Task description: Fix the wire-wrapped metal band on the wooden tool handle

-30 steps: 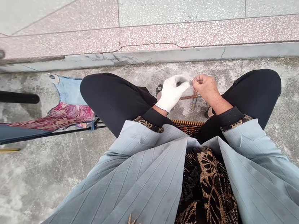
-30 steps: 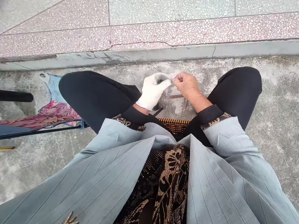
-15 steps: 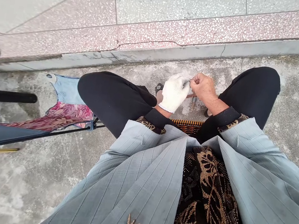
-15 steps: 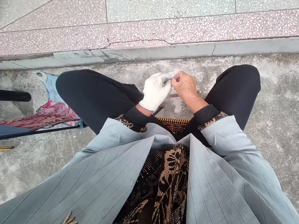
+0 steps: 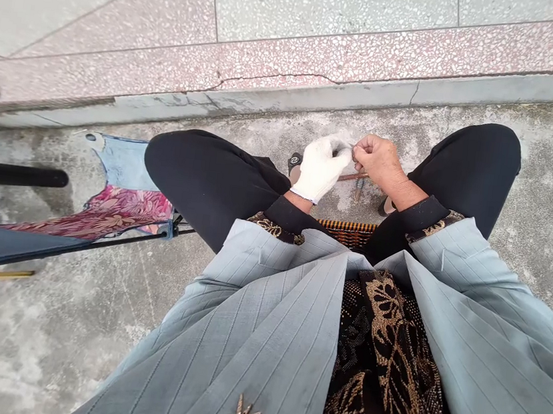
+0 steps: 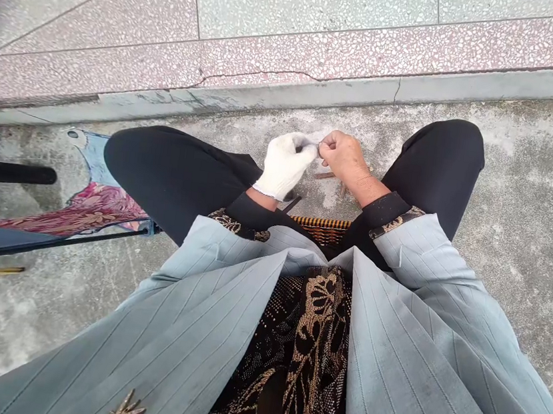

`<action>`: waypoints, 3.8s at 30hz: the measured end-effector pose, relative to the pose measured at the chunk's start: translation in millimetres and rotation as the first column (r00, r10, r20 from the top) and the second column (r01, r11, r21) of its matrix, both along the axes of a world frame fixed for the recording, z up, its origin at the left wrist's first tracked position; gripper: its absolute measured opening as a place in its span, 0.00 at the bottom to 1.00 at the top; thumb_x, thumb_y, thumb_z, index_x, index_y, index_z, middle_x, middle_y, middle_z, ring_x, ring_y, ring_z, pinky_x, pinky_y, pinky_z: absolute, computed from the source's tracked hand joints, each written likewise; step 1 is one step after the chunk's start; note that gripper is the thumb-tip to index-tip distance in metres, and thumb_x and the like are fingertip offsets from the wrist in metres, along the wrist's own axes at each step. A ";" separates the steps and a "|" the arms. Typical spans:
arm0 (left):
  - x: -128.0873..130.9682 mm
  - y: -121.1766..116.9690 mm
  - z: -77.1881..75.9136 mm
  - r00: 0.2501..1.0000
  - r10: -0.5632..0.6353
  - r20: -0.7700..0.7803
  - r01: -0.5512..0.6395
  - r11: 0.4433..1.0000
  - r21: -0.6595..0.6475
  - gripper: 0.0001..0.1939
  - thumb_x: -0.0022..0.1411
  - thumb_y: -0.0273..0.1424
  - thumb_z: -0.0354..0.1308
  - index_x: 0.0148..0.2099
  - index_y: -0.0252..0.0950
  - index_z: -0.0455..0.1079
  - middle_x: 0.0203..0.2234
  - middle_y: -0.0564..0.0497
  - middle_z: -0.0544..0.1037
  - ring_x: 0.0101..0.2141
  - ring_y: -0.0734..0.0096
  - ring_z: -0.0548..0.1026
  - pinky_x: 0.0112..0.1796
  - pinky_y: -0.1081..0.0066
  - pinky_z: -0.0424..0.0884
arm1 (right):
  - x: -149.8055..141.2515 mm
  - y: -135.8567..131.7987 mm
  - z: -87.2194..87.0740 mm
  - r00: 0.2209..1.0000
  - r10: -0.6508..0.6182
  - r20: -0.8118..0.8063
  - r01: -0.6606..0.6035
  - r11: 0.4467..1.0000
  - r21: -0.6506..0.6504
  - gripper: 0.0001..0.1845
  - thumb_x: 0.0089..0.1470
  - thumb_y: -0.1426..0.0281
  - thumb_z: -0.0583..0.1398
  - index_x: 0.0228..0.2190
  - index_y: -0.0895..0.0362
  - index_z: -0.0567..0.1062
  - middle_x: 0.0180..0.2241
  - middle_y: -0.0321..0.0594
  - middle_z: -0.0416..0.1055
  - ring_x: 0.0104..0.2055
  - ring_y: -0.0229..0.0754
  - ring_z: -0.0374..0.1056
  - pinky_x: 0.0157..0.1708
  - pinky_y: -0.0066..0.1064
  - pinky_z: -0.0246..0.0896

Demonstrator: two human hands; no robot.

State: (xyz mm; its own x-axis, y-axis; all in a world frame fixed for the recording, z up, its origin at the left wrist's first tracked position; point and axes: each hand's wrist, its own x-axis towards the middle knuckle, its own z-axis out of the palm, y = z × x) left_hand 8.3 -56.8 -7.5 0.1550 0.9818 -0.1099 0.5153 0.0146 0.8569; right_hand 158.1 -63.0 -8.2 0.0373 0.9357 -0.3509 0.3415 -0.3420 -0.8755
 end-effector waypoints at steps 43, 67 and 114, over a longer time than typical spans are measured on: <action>-1.3 -5.0 -13.8 0.916 0.057 0.396 0.028 0.979 -0.204 0.03 0.55 0.31 0.64 0.30 0.36 0.77 0.28 0.50 0.81 0.34 0.68 0.78 0.40 0.68 0.75 | 14.8 3.4 6.3 0.956 -0.050 -0.289 -0.029 0.965 -0.262 0.13 0.58 0.74 0.66 0.23 0.56 0.72 0.20 0.34 0.70 0.21 0.34 0.66 0.31 0.31 0.73; -4.0 -3.8 -13.1 0.887 -0.216 -0.408 0.296 0.944 0.143 0.10 0.68 0.26 0.52 0.40 0.35 0.76 0.41 0.41 0.82 0.50 0.56 0.79 0.55 0.61 0.71 | -2.2 -20.1 5.8 0.434 0.318 0.843 -0.579 0.816 -0.010 0.24 0.71 0.79 0.46 0.48 0.67 0.80 0.43 0.58 0.79 0.43 0.50 0.74 0.35 0.37 0.56; -0.5 -4.1 -23.7 0.944 0.149 0.295 -0.073 0.965 -0.253 0.03 0.56 0.29 0.62 0.33 0.34 0.75 0.25 0.51 0.77 0.27 0.72 0.74 0.33 0.69 0.73 | 20.0 -5.7 -10.1 0.912 0.137 0.387 -0.252 0.930 0.266 0.14 0.62 0.71 0.54 0.37 0.60 0.81 0.32 0.43 0.77 0.34 0.42 0.68 0.38 0.34 0.62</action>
